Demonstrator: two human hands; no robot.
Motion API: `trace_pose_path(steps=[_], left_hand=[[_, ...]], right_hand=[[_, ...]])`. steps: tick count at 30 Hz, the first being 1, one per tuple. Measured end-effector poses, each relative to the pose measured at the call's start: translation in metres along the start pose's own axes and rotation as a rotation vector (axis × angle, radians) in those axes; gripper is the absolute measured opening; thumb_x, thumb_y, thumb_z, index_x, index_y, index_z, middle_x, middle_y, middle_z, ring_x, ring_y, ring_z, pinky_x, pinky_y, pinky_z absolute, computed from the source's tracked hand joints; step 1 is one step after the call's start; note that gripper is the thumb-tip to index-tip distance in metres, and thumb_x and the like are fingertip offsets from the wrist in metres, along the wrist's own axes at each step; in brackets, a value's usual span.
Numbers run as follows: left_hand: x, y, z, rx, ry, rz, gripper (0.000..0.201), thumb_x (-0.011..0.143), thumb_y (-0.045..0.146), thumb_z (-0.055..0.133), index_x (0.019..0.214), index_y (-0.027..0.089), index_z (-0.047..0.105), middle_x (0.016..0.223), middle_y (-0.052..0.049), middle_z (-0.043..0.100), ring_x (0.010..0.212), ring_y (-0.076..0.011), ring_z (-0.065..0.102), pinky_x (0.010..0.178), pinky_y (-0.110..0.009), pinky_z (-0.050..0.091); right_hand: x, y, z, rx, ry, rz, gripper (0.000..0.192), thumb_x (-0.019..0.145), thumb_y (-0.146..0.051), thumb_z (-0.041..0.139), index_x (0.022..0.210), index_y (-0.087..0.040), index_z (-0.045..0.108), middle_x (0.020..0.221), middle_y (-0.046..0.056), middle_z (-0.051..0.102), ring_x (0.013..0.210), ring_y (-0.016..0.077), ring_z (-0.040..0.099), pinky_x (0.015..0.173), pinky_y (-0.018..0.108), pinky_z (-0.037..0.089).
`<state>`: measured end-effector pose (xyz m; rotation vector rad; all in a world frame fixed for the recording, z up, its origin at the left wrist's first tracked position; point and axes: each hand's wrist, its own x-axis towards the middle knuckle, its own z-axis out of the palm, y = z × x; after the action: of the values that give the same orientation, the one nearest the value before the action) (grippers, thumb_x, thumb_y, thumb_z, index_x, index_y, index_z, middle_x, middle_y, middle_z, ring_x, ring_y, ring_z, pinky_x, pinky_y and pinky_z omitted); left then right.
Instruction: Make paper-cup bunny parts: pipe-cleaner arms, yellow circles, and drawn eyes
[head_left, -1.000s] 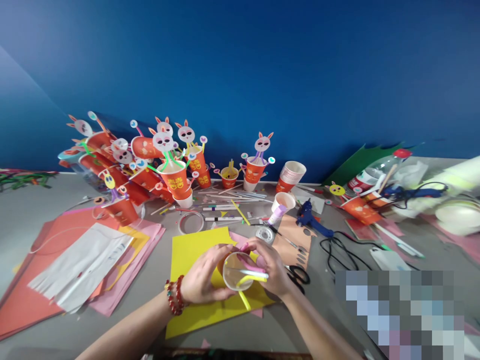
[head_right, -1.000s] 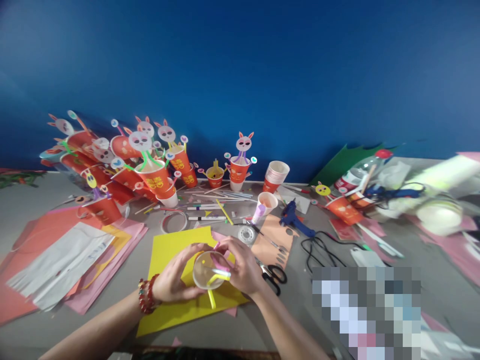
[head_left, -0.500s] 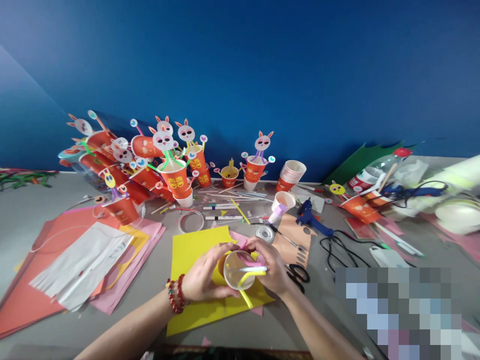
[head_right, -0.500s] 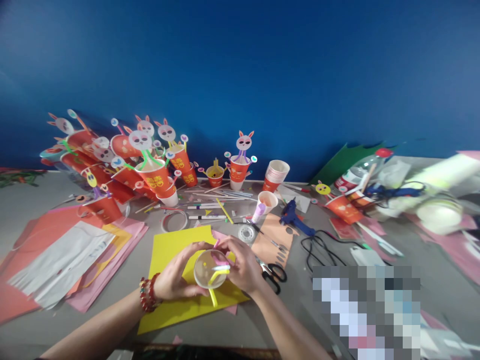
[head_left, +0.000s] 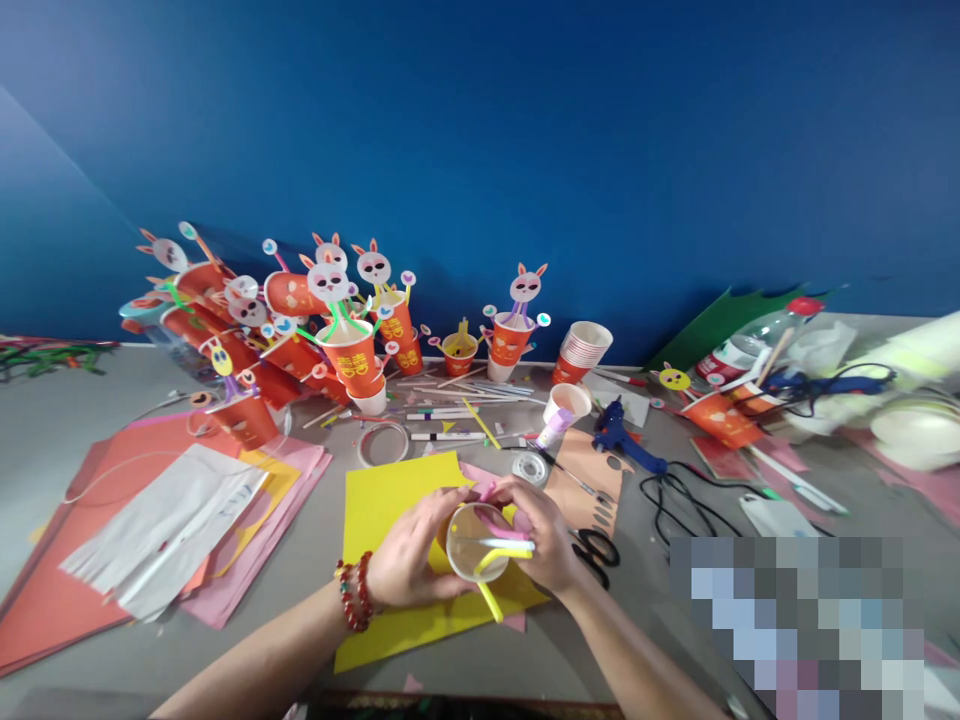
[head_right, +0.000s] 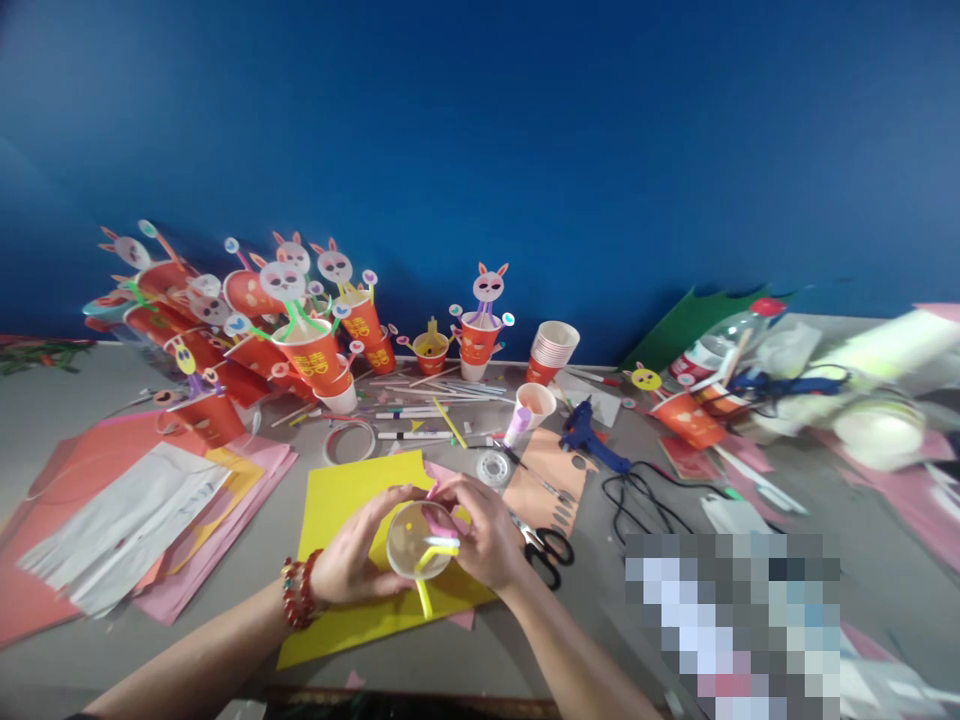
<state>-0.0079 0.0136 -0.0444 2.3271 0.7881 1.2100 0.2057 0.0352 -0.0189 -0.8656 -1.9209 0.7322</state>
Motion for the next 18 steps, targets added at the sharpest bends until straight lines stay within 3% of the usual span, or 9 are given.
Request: trace_pose_path(steps=[8,18], left_hand=[[-0.0015,-0.0019,0.0014,-0.056,0.018,0.076,0.083,0.087,0.049,0.066,0.151,0.016,0.025,0.129,-0.023,0.058,0.119,-0.0339,0.059,0.095,-0.051,0.054],[-0.0013,-0.0017,-0.002,-0.076,0.012,0.136,0.085,0.086,0.047,0.068,0.152,0.015,0.024,0.131,-0.024,0.057,0.123,-0.0341,0.057,0.099,-0.053,0.051]], right_hand=[[-0.0065,0.0004,-0.0001,0.017,0.008,-0.021,0.012,0.089,-0.016,0.063,0.099,-0.024,0.061,0.093,0.005,0.069,0.088,0.0216,0.067,0.08,0.034,0.053],[-0.0046,-0.007,-0.0016,-0.003,0.077,-0.18,0.023,0.086,-0.009,0.061,0.103,-0.023,0.062,0.089,0.007,0.069,0.085,0.0234,0.067,0.075,0.037,0.056]])
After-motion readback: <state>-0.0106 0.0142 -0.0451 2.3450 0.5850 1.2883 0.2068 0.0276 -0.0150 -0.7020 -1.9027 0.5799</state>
